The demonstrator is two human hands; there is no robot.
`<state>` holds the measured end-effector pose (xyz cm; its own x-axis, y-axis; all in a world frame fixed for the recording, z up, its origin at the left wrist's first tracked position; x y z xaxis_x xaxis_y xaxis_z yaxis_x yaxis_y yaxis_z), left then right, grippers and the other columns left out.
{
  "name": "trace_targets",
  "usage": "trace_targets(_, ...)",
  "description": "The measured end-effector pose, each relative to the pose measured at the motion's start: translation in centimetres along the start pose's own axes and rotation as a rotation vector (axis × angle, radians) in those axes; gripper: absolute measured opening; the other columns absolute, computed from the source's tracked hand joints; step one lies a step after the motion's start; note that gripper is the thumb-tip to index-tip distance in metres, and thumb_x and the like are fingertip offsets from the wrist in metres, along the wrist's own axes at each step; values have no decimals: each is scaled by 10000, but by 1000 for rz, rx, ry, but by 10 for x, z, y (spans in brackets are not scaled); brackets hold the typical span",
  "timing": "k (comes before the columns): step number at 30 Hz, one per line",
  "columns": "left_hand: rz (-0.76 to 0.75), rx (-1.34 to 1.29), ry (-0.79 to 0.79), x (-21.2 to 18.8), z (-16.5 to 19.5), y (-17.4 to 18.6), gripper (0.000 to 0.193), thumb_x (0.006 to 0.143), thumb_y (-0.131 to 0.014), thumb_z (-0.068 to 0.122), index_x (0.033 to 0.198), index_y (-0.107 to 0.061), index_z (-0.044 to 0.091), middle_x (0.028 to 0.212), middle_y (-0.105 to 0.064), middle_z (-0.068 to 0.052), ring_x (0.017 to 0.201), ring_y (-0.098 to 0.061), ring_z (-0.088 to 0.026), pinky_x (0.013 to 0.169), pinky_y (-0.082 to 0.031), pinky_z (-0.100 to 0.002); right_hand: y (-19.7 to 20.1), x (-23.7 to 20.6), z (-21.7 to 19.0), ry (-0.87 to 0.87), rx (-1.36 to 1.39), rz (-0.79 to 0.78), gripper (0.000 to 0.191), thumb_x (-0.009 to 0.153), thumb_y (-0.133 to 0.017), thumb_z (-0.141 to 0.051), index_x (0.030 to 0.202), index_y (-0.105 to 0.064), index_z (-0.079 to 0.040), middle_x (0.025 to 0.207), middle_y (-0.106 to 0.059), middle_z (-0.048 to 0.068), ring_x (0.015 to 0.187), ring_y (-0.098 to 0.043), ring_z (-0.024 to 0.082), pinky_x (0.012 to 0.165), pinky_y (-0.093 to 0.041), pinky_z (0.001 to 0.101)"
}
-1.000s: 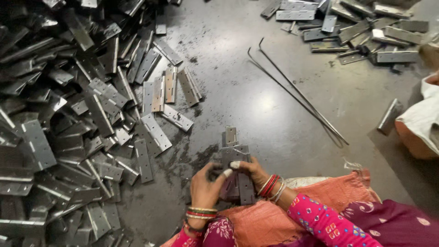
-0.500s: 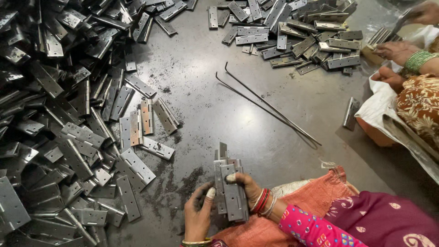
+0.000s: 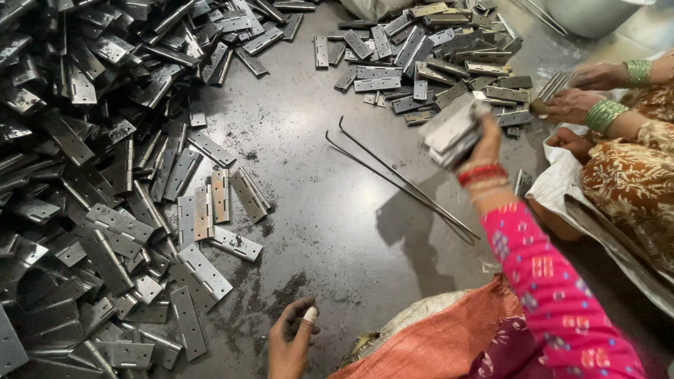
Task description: The person sorts metal hinges by hand from a large pile on the floor into smaller stacks.
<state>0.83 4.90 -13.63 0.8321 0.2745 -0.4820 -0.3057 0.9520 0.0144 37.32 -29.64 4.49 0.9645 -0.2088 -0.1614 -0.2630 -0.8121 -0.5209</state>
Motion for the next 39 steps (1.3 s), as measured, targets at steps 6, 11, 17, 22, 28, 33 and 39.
trace_targets(6,-11,21,51,2,-7,-8,384,879,-712,269,1202,-729,64,904,-752,-70,753,-713,-161,638,-576,-322,-23,48,-74,101,-308,-32,573,811,-786,-336,1267,-598,-44,1114,-671,103,983,-667,279,859,-667,535)
trace_targets(11,-67,93,59,-5,-9,-21,371,899,-698,251,1229,-715,84,908,-762,-77,782,-731,-152,700,-613,-324,-4,-12,-11,106,-1347,-193,587,828,-781,-413,1243,-689,-9,1143,-757,148,894,-735,297,809,-605,439)
trace_targets(17,-88,37,-126,-31,9,-40,332,886,-704,227,1157,-726,36,916,-789,-64,772,-739,-133,706,-614,-308,34,-107,58,340,-2201,-395,465,848,-774,-382,1173,-625,-84,1131,-707,212,1073,-672,392,907,-558,482)
trace_targets(22,7,144,-221,-51,12,-58,298,882,-737,258,1105,-746,60,913,-781,-86,778,-734,-184,729,-582,-329,60,-97,60,58,-1990,-308,492,852,-790,-364,1226,-685,-62,1096,-734,263,1048,-693,456,922,-556,532)
trace_targets(28,44,181,-245,-52,12,-65,288,907,-720,267,1110,-741,64,925,-764,-95,805,-740,-213,763,-585,-349,66,-94,83,-281,-1273,-440,376,884,-754,-218,1101,-690,82,961,-672,190,829,-653,281,658,-616,414)
trace_targets(33,35,135,-233,-47,15,-66,285,914,-709,254,1129,-729,68,977,-763,-100,849,-745,-202,805,-592,-355,33,-128,106,-537,-457,-519,216,1025,-730,-117,1138,-624,33,828,-602,28,617,-555,111,446,-459,256)
trace_targets(39,42,121,-257,-45,14,-72,265,912,-693,227,1123,-715,69,1049,-760,-135,912,-751,-242,865,-592,-378,-17,-193,101,-191,-936,-510,395,921,-632,-92,1288,-545,26,749,-622,30,579,-608,117,499,-540,272)
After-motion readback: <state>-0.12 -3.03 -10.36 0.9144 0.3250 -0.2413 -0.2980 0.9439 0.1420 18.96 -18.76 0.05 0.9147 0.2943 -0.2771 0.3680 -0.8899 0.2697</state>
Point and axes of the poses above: each hand's wrist, its own x-axis towards the middle knuckle, its own y-axis out of the back of the hand, z = x × y, the point moved 8 cm from there along x, towards the middle knuckle
